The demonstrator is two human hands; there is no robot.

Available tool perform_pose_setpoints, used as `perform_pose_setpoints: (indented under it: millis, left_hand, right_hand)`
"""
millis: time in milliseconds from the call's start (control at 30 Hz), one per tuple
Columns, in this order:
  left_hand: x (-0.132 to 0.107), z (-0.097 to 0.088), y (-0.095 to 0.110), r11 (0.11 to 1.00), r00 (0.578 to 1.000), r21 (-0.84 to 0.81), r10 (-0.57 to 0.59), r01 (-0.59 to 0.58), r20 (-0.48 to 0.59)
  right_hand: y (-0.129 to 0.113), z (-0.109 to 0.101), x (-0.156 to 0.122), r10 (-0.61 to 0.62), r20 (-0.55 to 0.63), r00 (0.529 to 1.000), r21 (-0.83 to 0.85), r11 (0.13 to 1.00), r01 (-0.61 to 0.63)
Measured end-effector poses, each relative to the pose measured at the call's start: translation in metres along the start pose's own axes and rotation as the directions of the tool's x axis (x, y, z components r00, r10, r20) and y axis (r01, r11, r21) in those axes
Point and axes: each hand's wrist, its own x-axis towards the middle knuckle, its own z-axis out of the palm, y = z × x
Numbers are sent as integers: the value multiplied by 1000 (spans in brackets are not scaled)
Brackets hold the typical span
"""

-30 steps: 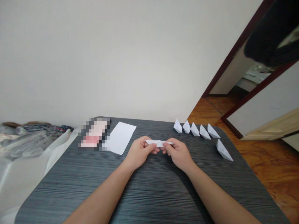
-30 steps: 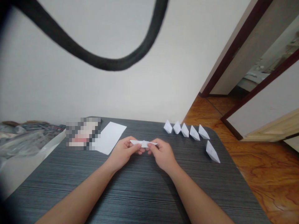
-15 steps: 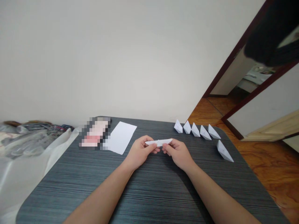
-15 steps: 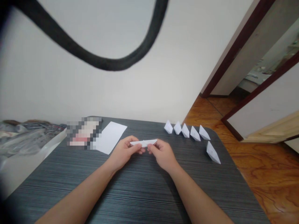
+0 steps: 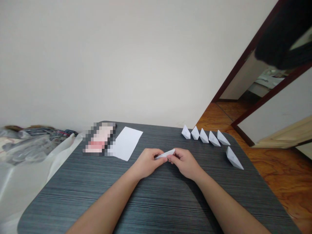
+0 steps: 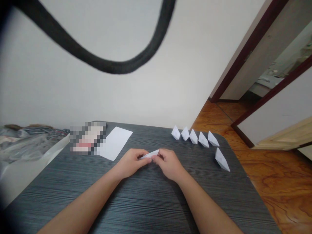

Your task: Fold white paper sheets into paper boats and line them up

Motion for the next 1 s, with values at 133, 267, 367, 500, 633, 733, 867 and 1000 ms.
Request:
perform_pose_setpoints:
  millis: [133, 267, 367, 500, 633, 733, 867, 1000]
  left_hand:
    - [-1, 0, 0, 999, 1000, 38, 6, -7, 29]
    - [-2, -1, 3, 999, 1000, 40, 16, -17, 25]
    - [-2, -1, 3, 999, 1000, 38, 21, -22, 18]
    - [-1, 1, 1, 999, 1000, 53, 6, -6, 7]
    - [0, 2, 0, 998, 1000, 67, -14, 14, 4]
    - [-1, 0, 1, 999, 999, 50, -10, 8, 34]
    - [-2, -1, 2, 999, 999, 47, -11, 9, 38]
    - [-2, 0, 1, 1000, 999, 21, -8, 7, 37]
  right_hand:
    - [-1, 3, 0, -10, -5, 1000, 3, 1000, 10]
    - [-1, 5, 0, -13, -6, 1000, 12, 1000, 13]
    - [-2, 5, 0, -34, 5, 999, 10, 999, 34]
    - [-3, 4, 0, -64, -12, 998, -29, 998, 63]
    - [-3, 3, 0, -68, -26, 997, -74, 995, 66]
    - [-3, 3, 0, -75, -23, 997, -90, 993, 73]
    - [-4, 5, 0, -89, -12, 996, -94, 992, 87]
    - [-4, 5, 0, -83, -26, 996, -97, 992, 80]
